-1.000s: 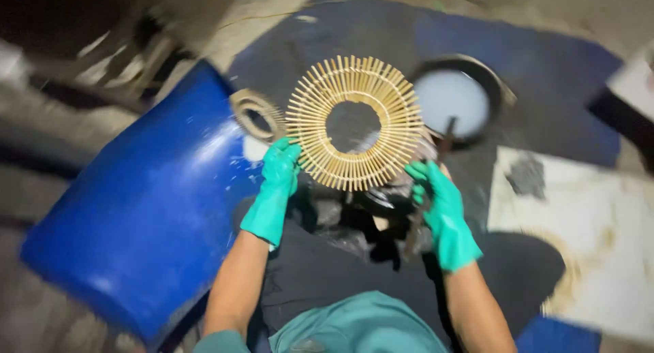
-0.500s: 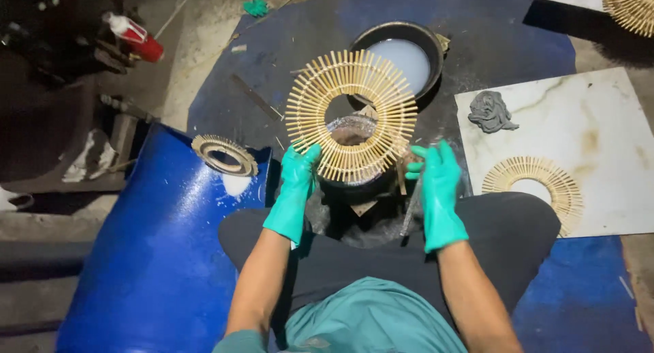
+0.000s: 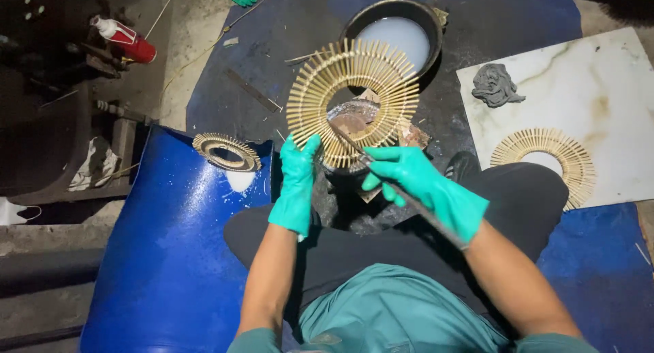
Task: The recorder is using a chisel-like tool to trim and refine the edges of circular bamboo or wood furniture components.
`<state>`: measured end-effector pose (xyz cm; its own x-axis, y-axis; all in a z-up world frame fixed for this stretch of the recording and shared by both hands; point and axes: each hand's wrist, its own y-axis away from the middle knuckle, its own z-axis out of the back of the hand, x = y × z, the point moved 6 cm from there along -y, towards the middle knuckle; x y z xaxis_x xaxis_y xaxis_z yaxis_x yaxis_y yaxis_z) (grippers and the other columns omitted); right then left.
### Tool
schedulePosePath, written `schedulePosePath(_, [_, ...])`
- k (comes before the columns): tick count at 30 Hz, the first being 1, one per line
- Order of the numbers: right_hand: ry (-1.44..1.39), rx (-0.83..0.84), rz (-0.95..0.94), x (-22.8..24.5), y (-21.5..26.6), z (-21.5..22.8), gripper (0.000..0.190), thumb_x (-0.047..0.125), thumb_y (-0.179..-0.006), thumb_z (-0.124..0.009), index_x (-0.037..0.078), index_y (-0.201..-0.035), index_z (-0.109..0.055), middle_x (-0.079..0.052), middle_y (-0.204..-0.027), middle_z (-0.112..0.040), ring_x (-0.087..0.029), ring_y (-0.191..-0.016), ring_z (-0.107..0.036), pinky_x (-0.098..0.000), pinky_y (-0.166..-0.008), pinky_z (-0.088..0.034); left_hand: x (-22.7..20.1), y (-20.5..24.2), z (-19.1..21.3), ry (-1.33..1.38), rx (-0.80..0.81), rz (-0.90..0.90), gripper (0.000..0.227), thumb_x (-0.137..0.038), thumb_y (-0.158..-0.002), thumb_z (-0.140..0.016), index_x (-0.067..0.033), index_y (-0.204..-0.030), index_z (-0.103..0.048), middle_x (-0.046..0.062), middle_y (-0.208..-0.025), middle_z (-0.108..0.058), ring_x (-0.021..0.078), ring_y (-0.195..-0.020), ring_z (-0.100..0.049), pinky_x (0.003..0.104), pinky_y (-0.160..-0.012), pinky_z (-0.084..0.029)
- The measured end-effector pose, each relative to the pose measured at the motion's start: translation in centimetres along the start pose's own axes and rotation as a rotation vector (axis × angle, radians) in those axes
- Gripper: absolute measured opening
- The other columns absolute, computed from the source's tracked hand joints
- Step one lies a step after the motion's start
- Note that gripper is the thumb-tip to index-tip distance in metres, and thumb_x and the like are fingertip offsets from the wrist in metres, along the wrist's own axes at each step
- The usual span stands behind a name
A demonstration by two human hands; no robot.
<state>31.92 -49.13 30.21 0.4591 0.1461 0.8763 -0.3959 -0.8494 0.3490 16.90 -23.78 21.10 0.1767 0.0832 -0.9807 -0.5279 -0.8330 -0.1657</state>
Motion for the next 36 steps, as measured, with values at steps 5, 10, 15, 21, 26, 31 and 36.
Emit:
schedulePosePath(5, [0.022, 0.069, 0.052, -1.3, -0.1, 0.0, 0.038, 0.025, -0.102, -0.066, -0.010, -0.118, -0.070, -0.014, -0.079, -0.073, -0.012, -0.048, -0.053, -0.0267, -0.040, -0.040, 1.0, 0.3, 2.0, 0.113, -0.084, 0.033, 0.040, 0.004, -0.088, -0.074, 0.0027, -0.126, -0.064, 0.011, -0.114, -0.073, 0.0190, -0.094, -0.072, 0.034, -0.085, -0.061])
schedulePosePath(10, [0.057, 0.077, 0.017, -0.5, -0.4, -0.4, 0.035, 0.024, -0.097, -0.064, 0.001, -0.122, -0.070, -0.011, -0.077, -0.075, -0.011, -0.046, -0.054, -0.0258, -0.038, -0.041, 0.1, 0.0, 1.7, 0.132, -0.053, 0.022, 0.040, 0.002, -0.089, -0.073, 0.0009, -0.128, -0.063, 0.010, -0.114, -0.073, 0.0183, -0.096, -0.072, 0.033, -0.086, -0.061])
schedulePosePath(15, [0.005, 0.005, -0.034, -0.5, -0.2, -0.2, 0.036, 0.021, -0.093, -0.064, 0.007, -0.126, -0.069, -0.010, -0.076, -0.075, -0.011, -0.044, -0.054, -0.0265, -0.036, -0.040, 0.6, -0.3, 1.2, 0.075, -0.016, -0.014, 0.037, 0.001, -0.091, -0.074, 0.0014, -0.127, -0.063, 0.010, -0.115, -0.073, 0.0179, -0.097, -0.071, 0.033, -0.086, -0.060])
schedulePosePath(21, [-0.063, 0.105, 0.028, -2.8, -1.0, 0.5, 0.035, 0.022, -0.097, -0.064, -0.001, -0.124, -0.067, -0.012, -0.077, -0.074, -0.013, -0.042, -0.052, -0.0273, -0.036, -0.038, -0.3, -0.1, 0.7, 0.065, 0.008, 0.000, 0.036, 0.000, -0.092, -0.074, 0.0030, -0.126, -0.064, 0.012, -0.114, -0.074, 0.0184, -0.094, -0.071, 0.031, -0.083, -0.059])
schedulePosePath(26, [-0.024, 0.154, 0.007, -2.6, -0.9, 0.4, 0.043, 0.022, -0.095, -0.063, 0.006, -0.135, -0.065, -0.011, -0.078, -0.075, -0.010, -0.046, -0.056, -0.0257, -0.037, -0.042, -2.7, 0.5, -1.1, -0.013, 0.150, -0.032, 0.038, 0.000, -0.095, -0.073, 0.0018, -0.131, -0.061, 0.009, -0.120, -0.072, 0.0155, -0.105, -0.069, 0.030, -0.093, -0.058])
schedulePosePath(31, [-0.107, 0.153, 0.008, -1.3, -1.0, -0.7, 0.045, 0.021, -0.095, -0.063, 0.007, -0.137, -0.063, -0.010, -0.080, -0.075, -0.011, -0.047, -0.058, -0.0257, -0.036, -0.042, -3.7, 0.5, -0.8, -0.170, 0.127, -0.116, 0.045, 0.002, -0.089, -0.074, -0.0006, -0.132, -0.060, 0.007, -0.119, -0.070, 0.0151, -0.105, -0.067, 0.030, -0.092, -0.056])
schedulePosePath(36, [-0.108, 0.051, 0.039, -0.8, -0.6, -1.3, 0.044, 0.021, -0.094, -0.063, 0.007, -0.136, -0.062, -0.011, -0.078, -0.075, -0.012, -0.044, -0.058, -0.0262, -0.035, -0.043, -2.5, -0.1, 1.4, -0.151, 0.032, -0.132, 0.037, 0.003, -0.091, -0.078, 0.0024, -0.126, -0.068, 0.010, -0.116, -0.076, 0.0174, -0.102, -0.071, 0.031, -0.092, -0.058])
